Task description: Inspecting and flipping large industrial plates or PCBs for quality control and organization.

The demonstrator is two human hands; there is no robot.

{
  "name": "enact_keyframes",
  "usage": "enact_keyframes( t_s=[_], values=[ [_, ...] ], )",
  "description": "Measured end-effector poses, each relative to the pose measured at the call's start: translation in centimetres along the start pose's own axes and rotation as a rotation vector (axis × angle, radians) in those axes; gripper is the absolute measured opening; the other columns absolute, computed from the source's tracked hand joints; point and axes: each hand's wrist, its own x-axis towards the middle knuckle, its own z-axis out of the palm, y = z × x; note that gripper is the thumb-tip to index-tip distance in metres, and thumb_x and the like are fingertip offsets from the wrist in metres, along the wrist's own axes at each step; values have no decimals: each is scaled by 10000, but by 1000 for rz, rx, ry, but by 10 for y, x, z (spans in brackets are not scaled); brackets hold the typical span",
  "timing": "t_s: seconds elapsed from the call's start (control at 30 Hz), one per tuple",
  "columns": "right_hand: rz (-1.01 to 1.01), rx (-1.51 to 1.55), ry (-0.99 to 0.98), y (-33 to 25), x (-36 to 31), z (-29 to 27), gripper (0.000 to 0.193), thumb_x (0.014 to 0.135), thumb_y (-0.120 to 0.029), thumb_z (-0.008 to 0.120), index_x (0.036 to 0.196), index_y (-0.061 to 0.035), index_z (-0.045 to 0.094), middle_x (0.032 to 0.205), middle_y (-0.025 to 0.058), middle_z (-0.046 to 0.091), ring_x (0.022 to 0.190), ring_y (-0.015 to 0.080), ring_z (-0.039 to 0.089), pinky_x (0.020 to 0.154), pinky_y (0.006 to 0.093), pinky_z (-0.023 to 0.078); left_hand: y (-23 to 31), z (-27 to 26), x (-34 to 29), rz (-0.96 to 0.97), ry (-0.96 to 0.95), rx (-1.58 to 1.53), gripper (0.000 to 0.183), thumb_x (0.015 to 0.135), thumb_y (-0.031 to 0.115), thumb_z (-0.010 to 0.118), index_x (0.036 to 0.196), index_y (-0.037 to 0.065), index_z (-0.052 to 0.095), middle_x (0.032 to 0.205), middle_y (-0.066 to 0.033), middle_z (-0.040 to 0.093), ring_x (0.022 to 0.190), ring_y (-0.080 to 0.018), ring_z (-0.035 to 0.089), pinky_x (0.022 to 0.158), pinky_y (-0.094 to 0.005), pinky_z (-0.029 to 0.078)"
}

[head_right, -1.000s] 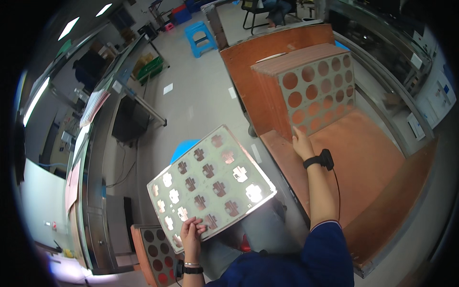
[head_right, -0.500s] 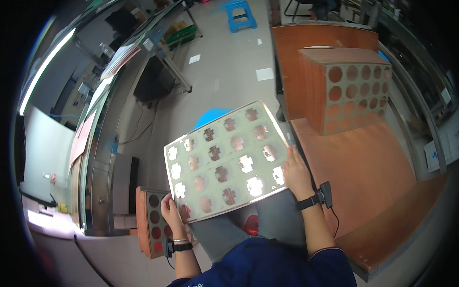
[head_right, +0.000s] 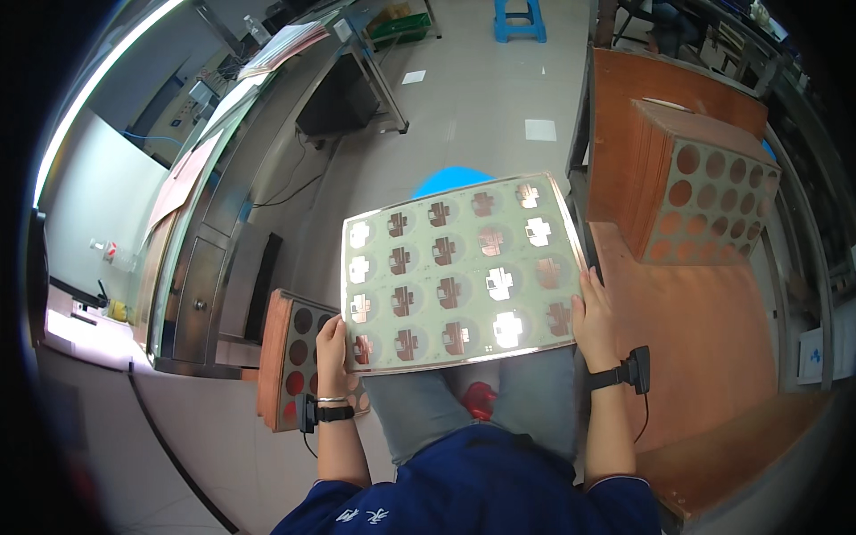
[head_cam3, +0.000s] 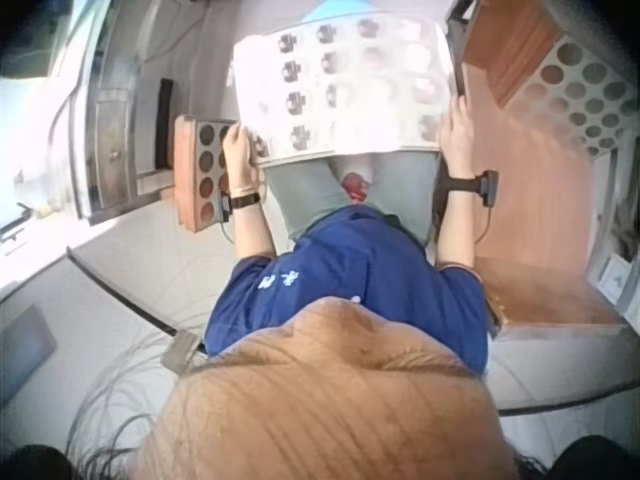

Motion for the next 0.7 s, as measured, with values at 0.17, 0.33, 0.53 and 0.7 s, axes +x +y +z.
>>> enact_keyframes(
  t_s=[0.17,0.33,0.53,0.7],
  values=[
    [-30,2,17,1,-1,3,416,901,-92,475,1303,10,444,1371,204,409,1172,325,489,954,353,406,4,-8,-9,67,28,-114,295,955,145,438,1105,-82,553,974,-102,625,841,-110,591,740,-225,475],
    [265,409,-40,0,-6,5,408,914,-58,433,1315,12,424,1381,185,409,1010,250,575,791,303,481,40,-2,-39,76,62,-340,289,963,147,436,1117,-66,555,1017,-105,623,888,-124,595,783,-239,482],
    [156,334,-5,-1,-5,4,407,912,-38,426,1318,-12,433,1339,201,451,947,207,591,750,290,490,41,-8,-52,184,98,-438,298,974,155,418,1120,-65,556,1019,-95,622,890,-124,589,790,-243,479],
    [241,349,-61,-29,2,-21,420,919,-41,427,1338,-21,416,1174,183,577,905,166,600,745,286,497,39,-11,-57,244,143,-465,319,980,191,408,1117,-55,558,1029,-97,628,921,-131,602,822,-250,482]
  ],
)
